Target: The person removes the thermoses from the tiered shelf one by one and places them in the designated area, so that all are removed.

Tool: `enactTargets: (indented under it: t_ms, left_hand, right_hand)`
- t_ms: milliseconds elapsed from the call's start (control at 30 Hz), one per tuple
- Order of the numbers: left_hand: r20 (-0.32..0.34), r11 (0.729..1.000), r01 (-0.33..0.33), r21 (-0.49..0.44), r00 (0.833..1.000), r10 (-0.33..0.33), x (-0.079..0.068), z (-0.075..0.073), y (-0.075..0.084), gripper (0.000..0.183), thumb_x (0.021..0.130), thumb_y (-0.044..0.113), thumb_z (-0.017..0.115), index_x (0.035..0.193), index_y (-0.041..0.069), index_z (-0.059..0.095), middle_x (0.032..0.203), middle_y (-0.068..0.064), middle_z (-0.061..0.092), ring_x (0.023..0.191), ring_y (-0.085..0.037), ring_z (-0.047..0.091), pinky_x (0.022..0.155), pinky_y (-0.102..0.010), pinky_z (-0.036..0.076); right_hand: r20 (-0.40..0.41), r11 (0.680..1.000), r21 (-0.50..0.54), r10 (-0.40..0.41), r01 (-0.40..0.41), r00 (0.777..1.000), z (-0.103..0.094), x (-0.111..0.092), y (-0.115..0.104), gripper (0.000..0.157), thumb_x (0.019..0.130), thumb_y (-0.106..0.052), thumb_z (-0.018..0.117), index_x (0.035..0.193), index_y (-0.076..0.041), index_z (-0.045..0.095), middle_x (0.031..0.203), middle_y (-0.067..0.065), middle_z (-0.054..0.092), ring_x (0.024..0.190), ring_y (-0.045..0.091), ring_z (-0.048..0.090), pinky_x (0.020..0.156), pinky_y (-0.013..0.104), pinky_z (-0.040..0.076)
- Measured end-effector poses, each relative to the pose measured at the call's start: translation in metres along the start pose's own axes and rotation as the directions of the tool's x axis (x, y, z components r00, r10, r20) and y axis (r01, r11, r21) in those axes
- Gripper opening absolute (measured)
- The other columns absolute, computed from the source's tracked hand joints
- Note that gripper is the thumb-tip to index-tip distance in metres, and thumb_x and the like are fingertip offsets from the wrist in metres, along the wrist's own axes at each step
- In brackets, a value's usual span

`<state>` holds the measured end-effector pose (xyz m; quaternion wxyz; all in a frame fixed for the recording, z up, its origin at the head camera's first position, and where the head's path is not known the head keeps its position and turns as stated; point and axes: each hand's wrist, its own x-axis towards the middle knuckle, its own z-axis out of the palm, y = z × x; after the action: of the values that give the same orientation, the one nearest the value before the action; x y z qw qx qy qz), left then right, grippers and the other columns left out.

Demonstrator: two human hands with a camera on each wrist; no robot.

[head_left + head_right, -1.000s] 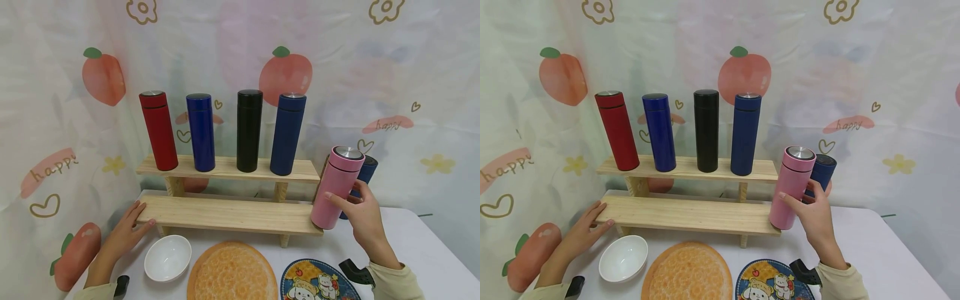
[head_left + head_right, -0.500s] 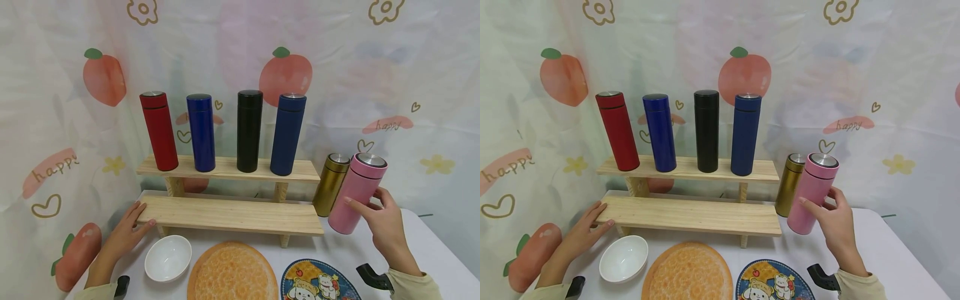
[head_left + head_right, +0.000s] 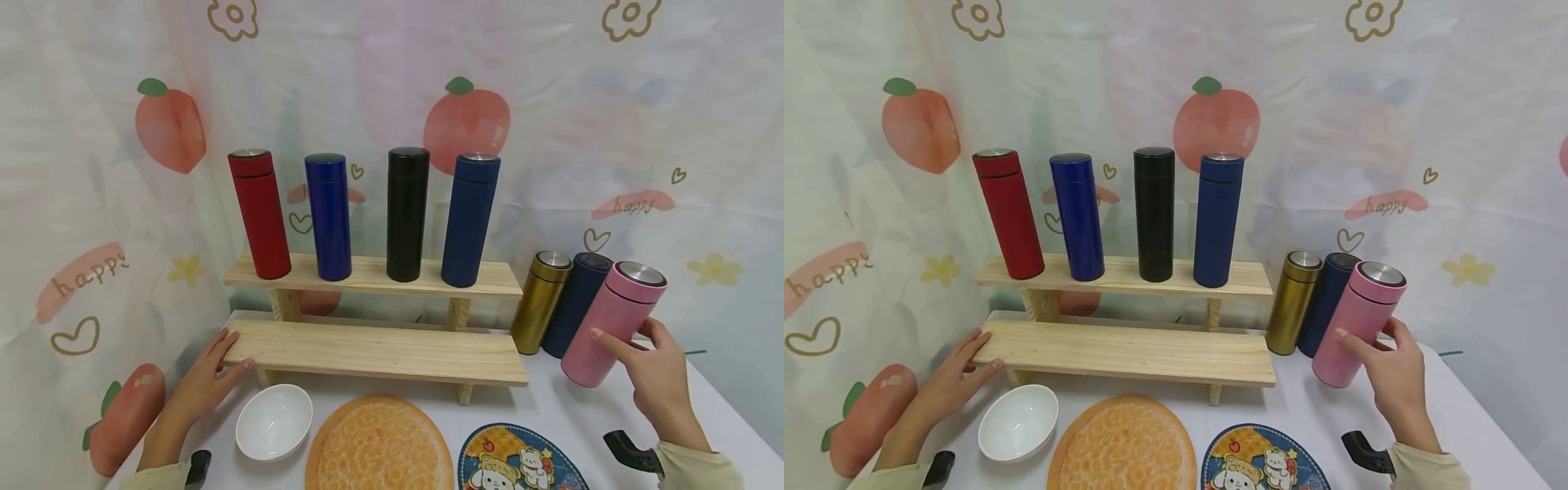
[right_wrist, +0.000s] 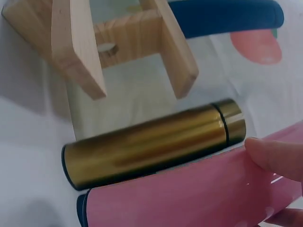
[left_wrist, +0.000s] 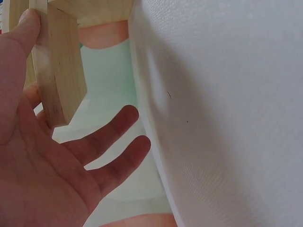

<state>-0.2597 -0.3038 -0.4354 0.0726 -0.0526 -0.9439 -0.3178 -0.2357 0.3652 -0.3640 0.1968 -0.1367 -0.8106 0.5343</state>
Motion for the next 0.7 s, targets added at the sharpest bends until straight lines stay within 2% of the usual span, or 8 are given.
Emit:
enactTargets:
  t_ms: [67,133,233,300,400,600,633,700]
  left_hand:
    - [0.005,1.0,0.008,-0.001,1.0,-0.008,0.0,-0.001,0.001,0.086,0.106,0.05,0.065,0.164,-0.003,0.03,0.171,-0.031,0.016,0.142,-0.056,0.044,0.11,-0.068,0.044]
    - [0.01,1.0,0.013,-0.005,1.0,-0.013,0.0,-0.002,0.002,0.087,0.106,0.051,0.065,0.164,-0.003,0.03,0.172,-0.031,0.016,0.142,-0.056,0.043,0.111,-0.068,0.044]
    - [0.013,1.0,0.012,-0.013,1.0,-0.012,0.0,-0.001,0.002,0.087,0.106,0.05,0.065,0.164,-0.003,0.03,0.172,-0.031,0.016,0.143,-0.056,0.043,0.111,-0.068,0.044]
    - [0.01,1.0,0.006,-0.017,1.0,-0.006,0.0,0.0,0.001,0.086,0.106,0.049,0.065,0.164,-0.003,0.03,0.172,-0.031,0.016,0.144,-0.056,0.042,0.111,-0.067,0.044]
    - [0.002,1.0,-0.005,-0.013,1.0,0.005,0.001,0.001,-0.001,0.085,0.106,0.048,0.065,0.164,-0.003,0.031,0.172,-0.031,0.016,0.145,-0.055,0.041,0.111,-0.067,0.044]
    - [-0.002,1.0,-0.01,-0.012,1.0,0.01,0.002,0.002,-0.004,0.084,0.106,0.049,0.066,0.164,-0.002,0.031,0.172,-0.031,0.017,0.142,-0.055,0.045,0.11,-0.067,0.045]
    - [-0.001,1.0,-0.006,-0.015,1.0,0.006,0.002,0.002,-0.004,0.085,0.106,0.048,0.066,0.164,-0.002,0.031,0.172,-0.03,0.017,0.141,-0.055,0.046,0.11,-0.067,0.045]
    - [-0.007,1.0,-0.005,-0.019,1.0,0.005,0.002,0.002,-0.004,0.084,0.106,0.048,0.067,0.164,-0.002,0.031,0.172,-0.03,0.017,0.142,-0.055,0.046,0.11,-0.067,0.045]
  right_hand:
    - [-0.011,1.0,-0.009,0.007,-0.007,1.0,-0.004,0.004,0.005,0.095,0.103,-0.041,0.074,0.171,-0.006,0.019,0.164,0.025,0.028,0.133,0.041,0.038,0.117,0.072,0.034]
    - [-0.026,1.0,-0.027,0.01,-0.011,1.0,-0.008,0.008,0.01,0.095,0.102,-0.041,0.075,0.171,-0.005,0.021,0.161,0.023,0.031,0.13,0.035,0.04,0.115,0.051,0.046]
    - [-0.046,0.999,-0.041,0.014,-0.016,0.999,-0.015,0.014,0.019,0.095,0.1,-0.039,0.078,0.17,-0.004,0.023,0.155,0.021,0.035,0.126,0.028,0.043,0.09,0.018,0.053]
    - [-0.053,0.999,-0.043,0.022,-0.024,0.998,-0.02,0.018,0.023,0.096,0.1,-0.038,0.079,0.17,-0.003,0.024,0.154,0.021,0.035,0.125,0.026,0.043,0.078,0.01,0.05]
    - [-0.067,0.997,-0.053,0.053,-0.057,0.996,-0.025,0.024,0.028,0.096,0.099,-0.04,0.078,0.17,-0.004,0.023,0.156,0.022,0.034,0.125,0.024,0.045,0.092,0.015,0.052]
    - [-0.103,0.993,-0.074,0.084,-0.092,0.991,-0.028,0.036,0.033,0.093,0.099,-0.038,0.078,0.168,0.001,0.028,0.152,0.025,0.038,0.116,0.022,0.049,0.081,0.013,0.051]
    - [-0.104,0.993,-0.073,0.087,-0.095,0.991,-0.028,0.038,0.034,0.093,0.1,-0.038,0.078,0.168,0.001,0.028,0.153,0.026,0.038,0.12,0.025,0.049,0.084,0.015,0.052]
    - [-0.107,0.99,-0.077,0.106,-0.115,0.989,-0.027,0.042,0.035,0.092,0.1,-0.039,0.076,0.168,0.0,0.027,0.158,0.027,0.036,0.131,0.035,0.045,0.104,0.032,0.053]
